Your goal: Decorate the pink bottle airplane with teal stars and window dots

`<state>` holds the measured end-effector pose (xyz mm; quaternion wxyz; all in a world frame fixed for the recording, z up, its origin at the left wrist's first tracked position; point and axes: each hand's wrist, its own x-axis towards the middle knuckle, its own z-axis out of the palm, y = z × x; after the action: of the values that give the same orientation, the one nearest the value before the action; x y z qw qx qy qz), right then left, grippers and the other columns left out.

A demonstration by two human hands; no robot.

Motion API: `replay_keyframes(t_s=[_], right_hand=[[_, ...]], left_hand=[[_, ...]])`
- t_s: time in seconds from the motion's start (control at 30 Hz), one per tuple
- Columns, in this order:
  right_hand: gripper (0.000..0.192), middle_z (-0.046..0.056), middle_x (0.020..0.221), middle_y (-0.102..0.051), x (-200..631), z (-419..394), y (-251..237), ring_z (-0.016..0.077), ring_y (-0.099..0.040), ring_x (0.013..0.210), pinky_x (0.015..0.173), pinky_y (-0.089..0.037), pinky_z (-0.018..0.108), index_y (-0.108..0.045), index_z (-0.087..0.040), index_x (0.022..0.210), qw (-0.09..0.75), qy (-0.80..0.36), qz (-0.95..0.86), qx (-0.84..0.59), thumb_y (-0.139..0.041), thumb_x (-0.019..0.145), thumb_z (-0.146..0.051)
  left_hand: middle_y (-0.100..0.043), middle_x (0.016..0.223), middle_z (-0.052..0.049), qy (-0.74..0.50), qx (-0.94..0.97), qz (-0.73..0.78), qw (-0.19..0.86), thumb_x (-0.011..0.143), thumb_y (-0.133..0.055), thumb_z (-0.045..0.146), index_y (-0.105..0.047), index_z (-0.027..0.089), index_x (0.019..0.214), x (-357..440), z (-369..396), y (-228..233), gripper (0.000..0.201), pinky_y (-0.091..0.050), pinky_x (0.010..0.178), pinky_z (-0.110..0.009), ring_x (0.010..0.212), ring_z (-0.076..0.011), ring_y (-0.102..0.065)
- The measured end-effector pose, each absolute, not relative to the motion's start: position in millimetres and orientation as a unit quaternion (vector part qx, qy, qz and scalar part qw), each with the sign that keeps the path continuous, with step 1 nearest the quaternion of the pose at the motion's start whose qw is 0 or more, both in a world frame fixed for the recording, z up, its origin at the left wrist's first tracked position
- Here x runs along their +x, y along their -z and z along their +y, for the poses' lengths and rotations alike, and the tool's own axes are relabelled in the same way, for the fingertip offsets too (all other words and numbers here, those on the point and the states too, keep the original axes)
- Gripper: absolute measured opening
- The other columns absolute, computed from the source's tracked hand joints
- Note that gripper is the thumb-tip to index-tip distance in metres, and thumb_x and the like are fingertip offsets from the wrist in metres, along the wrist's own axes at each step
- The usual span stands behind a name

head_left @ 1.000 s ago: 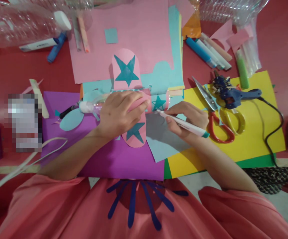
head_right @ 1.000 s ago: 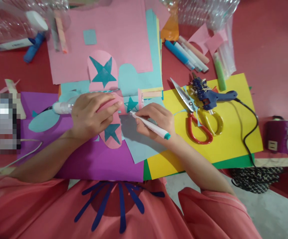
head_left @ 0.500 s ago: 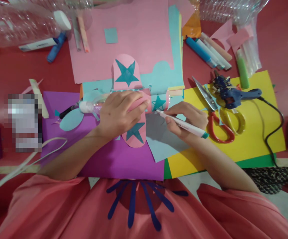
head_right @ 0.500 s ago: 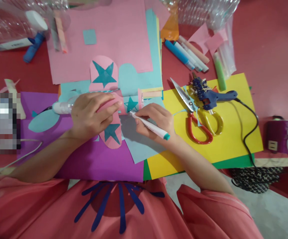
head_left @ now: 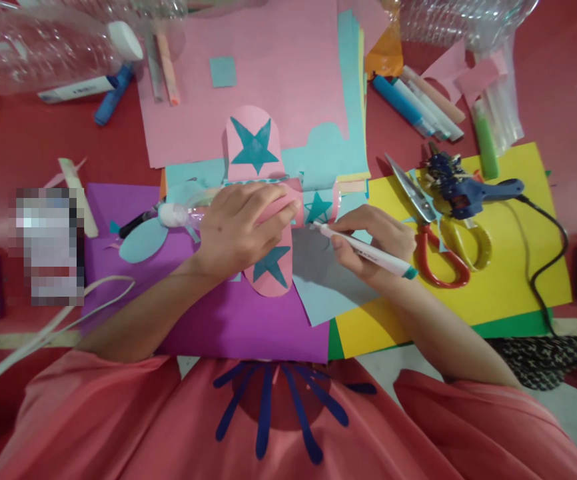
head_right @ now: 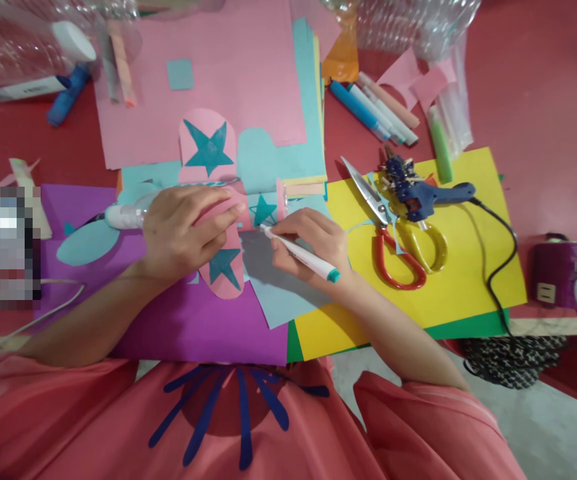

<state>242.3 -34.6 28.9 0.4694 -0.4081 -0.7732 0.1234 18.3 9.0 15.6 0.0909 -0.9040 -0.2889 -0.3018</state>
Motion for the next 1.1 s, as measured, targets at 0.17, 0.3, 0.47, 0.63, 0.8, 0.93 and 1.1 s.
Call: replay_keyframes(t_s=[0.17, 0.3, 0.47, 0.63, 0.8, 0.93, 1.1], right_hand=[[0.006, -0.002, 0.063, -0.064, 244.9, -32.5, -29.2, 0.0111, -0.059, 0.053, 0.051, -0.051, 0.024, -0.058, -0.022, 0.08, 0.486, -0.11, -0.759, -0.42, -0.062, 0.086, -0.023], [0.005, -0.002, 0.063, -0.064, 244.9, -32.3, -29.3, 0.0113, -0.06, 0.052, 0.05, -0.05, 0.024, -0.058, -0.023, 0.082, 0.48, -0.112, -0.764, -0.416, -0.061, 0.087, -0.023], [0.006, -0.001, 0.068, -0.067, 244.0, -33.2, -29.4, 0.012, -0.061, 0.057, 0.054, -0.053, 0.025, -0.059, -0.022, 0.086, 0.47, -0.116, -0.775, -0.405, -0.063, 0.085, -0.018], [0.004, -0.002, 0.065, -0.066, 242.5, -32.8, -27.4, 0.0125, -0.061, 0.055, 0.051, -0.052, 0.027, -0.06, -0.023, 0.084, 0.494, -0.117, -0.754, -0.417, -0.061, 0.088, -0.024], [0.017, 0.0, 0.072, -0.07, 242.4, -32.9, -24.2, 0.0124, -0.063, 0.055, 0.052, -0.053, 0.028, -0.063, -0.024, 0.086, 0.512, -0.091, -0.729, -0.446, -0.058, 0.092, -0.038], [0.014, 0.001, 0.076, -0.072, 242.6, -32.6, -23.6, 0.0131, -0.069, 0.064, 0.056, -0.055, 0.026, -0.065, -0.023, 0.097, 0.509, -0.121, -0.739, -0.424, -0.059, 0.093, -0.035], [0.011, 0.004, 0.083, -0.075, 242.4, -32.3, -24.5, 0.0171, -0.072, 0.073, 0.065, -0.06, 0.029, -0.068, -0.024, 0.099, 0.507, -0.132, -0.743, -0.416, -0.062, 0.091, -0.029]], left_hand=[[-0.072, 0.112, -0.003, 0.292, -0.907, -0.286, 0.105, 0.093, -0.044, 0.013, -0.061, 0.027, 0.116, 19.4, 10.0, -18.1, 0.032, -0.051, 0.085, -0.033, 0.103, -0.0198, -0.067], [-0.073, 0.108, -0.004, 0.304, -0.903, -0.276, 0.126, 0.091, -0.048, 0.013, -0.062, 0.023, 0.111, 20.7, 10.8, -19.8, 0.027, -0.052, 0.082, -0.033, 0.098, -0.0203, -0.068], [-0.072, 0.11, -0.003, 0.303, -0.903, -0.283, 0.11, 0.091, -0.048, 0.013, -0.061, 0.025, 0.113, 19.8, 10.1, -18.8, 0.029, -0.051, 0.083, -0.034, 0.1, -0.021, -0.068], [-0.07, 0.116, -0.003, 0.286, -0.909, -0.293, 0.072, 0.093, -0.045, 0.014, -0.06, 0.029, 0.12, 17.2, 8.7, -15.9, 0.034, -0.05, 0.087, -0.036, 0.107, -0.0215, -0.066], [-0.07, 0.115, -0.002, 0.288, -0.907, -0.296, 0.082, 0.094, -0.043, 0.014, -0.058, 0.028, 0.12, 18.0, 8.8, -13.5, 0.034, -0.049, 0.087, -0.034, 0.106, -0.0203, -0.066], [-0.07, 0.113, -0.002, 0.287, -0.905, -0.296, 0.107, 0.094, -0.043, 0.014, -0.058, 0.028, 0.118, 19.2, 8.7, -13.1, 0.032, -0.048, 0.088, -0.033, 0.105, -0.0191, -0.066], [-0.069, 0.114, -0.002, 0.294, -0.903, -0.292, 0.111, 0.094, -0.042, 0.014, -0.058, 0.027, 0.12, 19.5, 8.3, -13.8, 0.033, -0.047, 0.088, -0.031, 0.107, -0.0183, -0.064]])
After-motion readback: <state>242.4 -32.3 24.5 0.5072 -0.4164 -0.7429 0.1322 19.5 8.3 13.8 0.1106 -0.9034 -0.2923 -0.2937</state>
